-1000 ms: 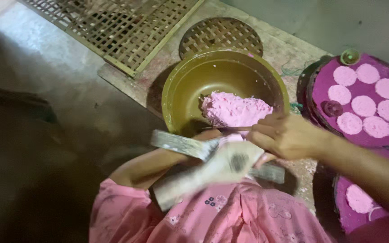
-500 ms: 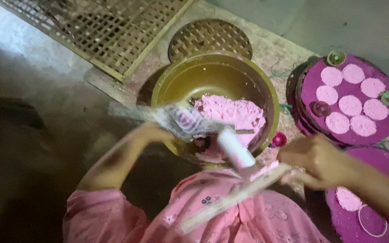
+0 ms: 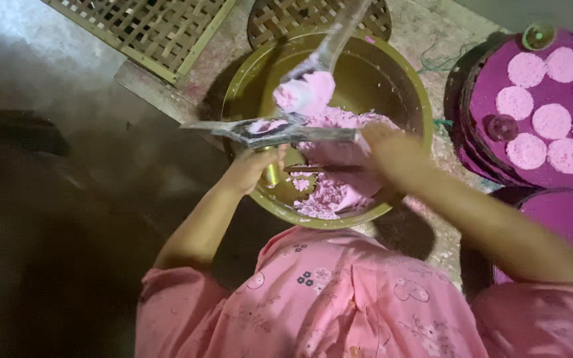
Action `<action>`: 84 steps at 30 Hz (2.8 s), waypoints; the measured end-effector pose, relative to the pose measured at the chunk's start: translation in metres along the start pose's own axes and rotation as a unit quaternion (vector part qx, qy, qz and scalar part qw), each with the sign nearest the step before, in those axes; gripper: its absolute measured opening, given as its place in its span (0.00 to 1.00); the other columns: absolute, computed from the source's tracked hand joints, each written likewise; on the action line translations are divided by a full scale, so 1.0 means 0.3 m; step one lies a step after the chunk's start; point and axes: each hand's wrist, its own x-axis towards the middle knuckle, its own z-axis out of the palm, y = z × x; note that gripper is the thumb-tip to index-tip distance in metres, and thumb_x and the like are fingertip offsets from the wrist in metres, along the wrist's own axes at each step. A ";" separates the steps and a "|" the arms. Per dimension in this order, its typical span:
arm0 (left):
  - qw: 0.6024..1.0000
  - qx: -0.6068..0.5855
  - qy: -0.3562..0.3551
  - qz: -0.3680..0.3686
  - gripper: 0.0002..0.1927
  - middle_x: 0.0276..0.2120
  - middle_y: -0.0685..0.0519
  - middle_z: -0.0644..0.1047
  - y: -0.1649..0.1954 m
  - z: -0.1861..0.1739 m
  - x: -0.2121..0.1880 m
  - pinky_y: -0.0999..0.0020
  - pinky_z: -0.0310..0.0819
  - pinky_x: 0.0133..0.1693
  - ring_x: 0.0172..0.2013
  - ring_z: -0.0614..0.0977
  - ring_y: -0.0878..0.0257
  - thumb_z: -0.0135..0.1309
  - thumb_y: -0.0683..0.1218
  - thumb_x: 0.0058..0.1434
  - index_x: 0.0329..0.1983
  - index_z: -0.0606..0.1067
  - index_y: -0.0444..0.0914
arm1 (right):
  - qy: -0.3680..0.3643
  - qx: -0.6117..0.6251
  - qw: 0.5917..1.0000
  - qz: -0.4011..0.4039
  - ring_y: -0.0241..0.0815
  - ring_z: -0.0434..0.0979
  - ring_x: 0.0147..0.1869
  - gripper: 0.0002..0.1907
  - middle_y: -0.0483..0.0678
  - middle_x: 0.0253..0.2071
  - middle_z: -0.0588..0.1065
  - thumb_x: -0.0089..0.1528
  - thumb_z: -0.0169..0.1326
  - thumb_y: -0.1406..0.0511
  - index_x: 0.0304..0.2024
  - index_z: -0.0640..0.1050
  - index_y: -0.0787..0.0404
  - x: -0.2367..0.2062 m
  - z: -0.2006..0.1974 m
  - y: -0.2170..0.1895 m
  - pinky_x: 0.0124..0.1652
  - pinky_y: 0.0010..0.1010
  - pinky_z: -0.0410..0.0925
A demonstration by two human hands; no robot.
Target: The person fills a wooden hand press with pink paste from a large bowl, clamps the press to mold a round disc, and ejects the disc onto pink trays holding many similar discs. They repeat this cycle, occasionally scraping excess paste and repositioning trays.
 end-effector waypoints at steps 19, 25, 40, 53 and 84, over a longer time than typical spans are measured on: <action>0.991 0.068 0.052 0.103 0.08 0.34 0.54 0.79 0.099 -0.045 -0.113 0.65 0.76 0.39 0.35 0.80 0.64 0.57 0.39 0.61 0.43 0.77 0.36 | -0.126 0.273 0.954 -0.012 0.44 0.70 0.23 0.16 0.52 0.22 0.74 0.68 0.49 0.62 0.57 0.79 0.51 -0.189 -0.358 0.298 0.26 0.37 0.69; 0.990 0.123 -0.037 0.065 0.05 0.33 0.53 0.79 0.124 0.055 -0.089 0.65 0.76 0.40 0.35 0.80 0.63 0.57 0.40 0.63 0.40 0.78 0.34 | 0.178 0.138 0.962 -0.152 0.43 0.79 0.30 0.22 0.53 0.40 0.81 0.63 0.53 0.66 0.62 0.77 0.54 -0.162 -0.438 0.196 0.31 0.36 0.73; 0.965 -0.088 0.102 0.223 0.11 0.44 0.54 0.74 0.109 0.309 0.094 0.62 0.81 0.42 0.40 0.79 0.64 0.56 0.43 0.65 0.49 0.72 0.39 | 0.285 0.323 0.890 -0.151 0.47 0.82 0.54 0.21 0.60 0.58 0.77 0.68 0.53 0.71 0.64 0.74 0.63 0.017 -0.011 -0.010 0.54 0.35 0.74; 0.972 0.045 0.140 0.182 0.16 0.40 0.50 0.78 0.130 0.342 0.149 0.58 0.84 0.41 0.36 0.83 0.60 0.59 0.46 0.64 0.50 0.72 0.33 | 0.178 0.418 0.891 0.009 0.34 0.66 0.27 0.23 0.59 0.29 0.76 0.70 0.52 0.66 0.69 0.74 0.52 -0.016 0.002 -0.076 0.31 0.33 0.68; 0.789 0.411 0.262 0.375 0.20 0.46 0.43 0.80 0.248 0.278 -0.017 0.57 0.77 0.47 0.46 0.83 0.51 0.63 0.43 0.58 0.53 0.77 0.34 | 0.264 0.146 0.929 -0.214 0.57 0.74 0.45 0.42 0.59 0.43 0.69 0.53 0.48 0.82 0.72 0.67 0.61 -0.113 -0.139 -0.282 0.47 0.41 0.70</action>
